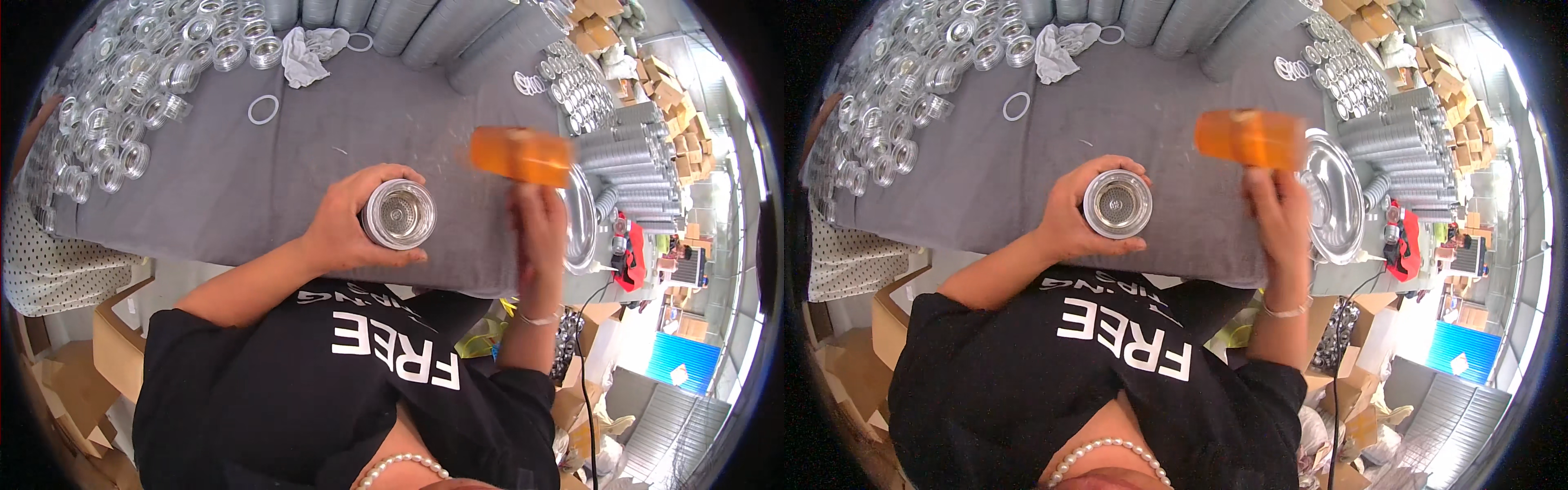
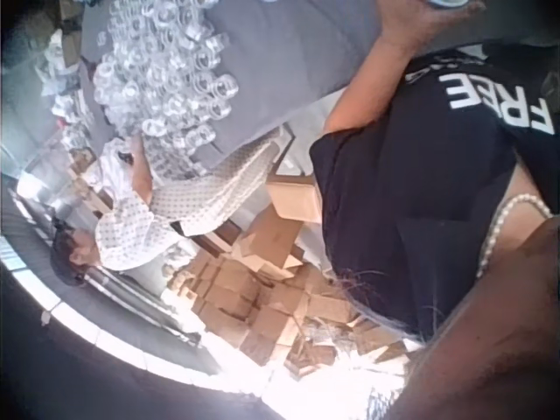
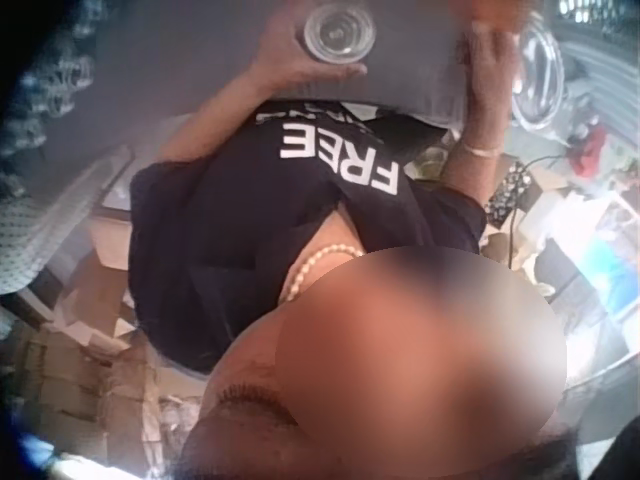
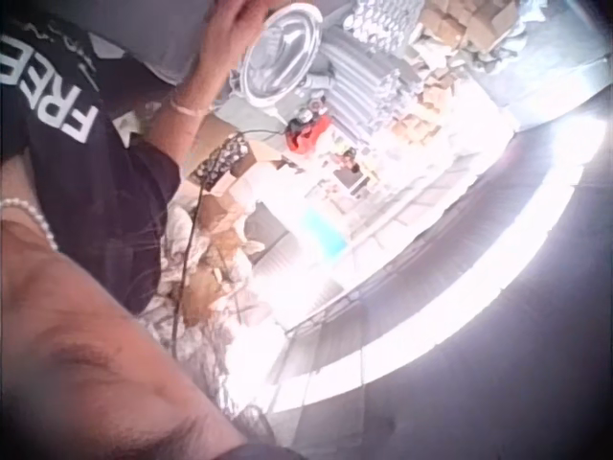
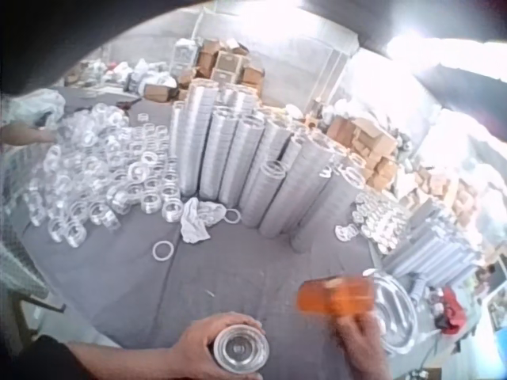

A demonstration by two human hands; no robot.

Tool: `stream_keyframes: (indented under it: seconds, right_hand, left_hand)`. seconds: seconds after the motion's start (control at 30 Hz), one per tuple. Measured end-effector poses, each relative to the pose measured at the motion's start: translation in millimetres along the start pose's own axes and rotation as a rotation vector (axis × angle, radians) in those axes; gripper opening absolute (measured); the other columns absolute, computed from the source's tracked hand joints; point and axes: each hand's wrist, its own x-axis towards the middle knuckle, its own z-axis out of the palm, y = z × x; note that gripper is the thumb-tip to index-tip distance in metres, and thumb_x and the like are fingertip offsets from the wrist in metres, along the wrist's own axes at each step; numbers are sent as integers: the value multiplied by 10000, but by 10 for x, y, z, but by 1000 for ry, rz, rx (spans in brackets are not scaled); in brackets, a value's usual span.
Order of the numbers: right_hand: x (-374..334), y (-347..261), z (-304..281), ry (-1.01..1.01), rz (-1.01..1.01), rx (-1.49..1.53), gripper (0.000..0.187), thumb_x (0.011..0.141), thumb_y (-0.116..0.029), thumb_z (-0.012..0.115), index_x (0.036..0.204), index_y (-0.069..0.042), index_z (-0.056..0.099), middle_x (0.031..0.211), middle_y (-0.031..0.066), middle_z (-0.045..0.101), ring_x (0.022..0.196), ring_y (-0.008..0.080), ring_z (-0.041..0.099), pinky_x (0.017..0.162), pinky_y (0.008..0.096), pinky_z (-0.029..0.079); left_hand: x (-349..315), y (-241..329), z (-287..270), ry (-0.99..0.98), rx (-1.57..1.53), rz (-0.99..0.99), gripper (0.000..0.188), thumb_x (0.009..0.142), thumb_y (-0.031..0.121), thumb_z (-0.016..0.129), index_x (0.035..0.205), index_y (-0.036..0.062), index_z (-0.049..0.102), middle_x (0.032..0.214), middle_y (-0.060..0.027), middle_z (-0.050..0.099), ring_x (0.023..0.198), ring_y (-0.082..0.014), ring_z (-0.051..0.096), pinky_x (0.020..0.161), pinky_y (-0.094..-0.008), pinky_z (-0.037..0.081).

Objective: The person applies adhesive to the rim of white plastic rings using a squeeze bottle. They then place a clear plastic insert into a clear plastic cup and press the adhesive-coated ring onto the cup to secure the insert. Finally, they use a rubber mallet to tap the ring into place and stack the finished unit.

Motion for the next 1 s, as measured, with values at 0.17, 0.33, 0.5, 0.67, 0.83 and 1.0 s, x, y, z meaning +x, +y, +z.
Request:
stream_keyframes:
  seconds: [0.17, 0.33, 0.5, 0.67, 0.83, 1.0]
  right_hand:
    - [-174, -923, 7, -305, -468, -305, 374, 1024, -355, 608, 1116, 7, 616, 752, 118, 650, 620, 241, 611, 565, 337, 467]
    - [-11, -1434, 165, -376, -537, -544, 341, 983, -329, 652, 1074, 0, 661, 867, 233, 693, 746, 399, 665, 650, 409, 528]
    - [-392, -1064, 134, -691, -515, -608, 269, 886, -165, 722, 1136, -66, 705, 915, 137, 720, 793, 347, 693, 717, 449, 551]
    - [-436, -1124, -373, -294, -256, -120, 281, 921, -294, 734, 888, -25, 656, 727, 165, 641, 608, 340, 594, 579, 430, 484]
    - [-332, -418, -232, -216, -268, -590, 504, 928, -393, 740, 747, 40, 558, 603, 173, 497, 518, 209, 532, 512, 419, 391]
    - [-486, -49, -390, -37, -519, -513, 307, 969, -247, 668, 1157, -8, 623, 843, 133, 708, 690, 314, 673, 647, 408, 531]
  left_hand:
    - [31, -53, 22, 41, 104, 97, 715, 628, 287, 956, 1222, 47, 638, 1124, -90, 701, 1015, -216, 695, 899, -349, 537]
    - [15, 28, -62, 66, 224, 56, 694, 635, 306, 936, 1210, 61, 635, 1098, -97, 698, 999, -233, 692, 893, -363, 534]
    - [83, -119, 34, 72, 159, 217, 685, 637, 275, 931, 1211, 61, 623, 1106, -89, 690, 1003, -229, 682, 908, -355, 526]
    - [32, -59, 5, 66, 102, 86, 722, 629, 237, 942, 1238, 45, 604, 1151, -90, 696, 1038, -204, 683, 925, -335, 525]
    - [41, -30, 7, 51, 130, 64, 732, 624, 194, 943, 1247, 35, 591, 1159, -81, 703, 1058, -175, 679, 939, -321, 524]
    - [43, -78, 83, 89, -7, 66, 698, 600, 208, 932, 1202, 50, 619, 1110, -87, 692, 989, -236, 689, 893, -355, 538]
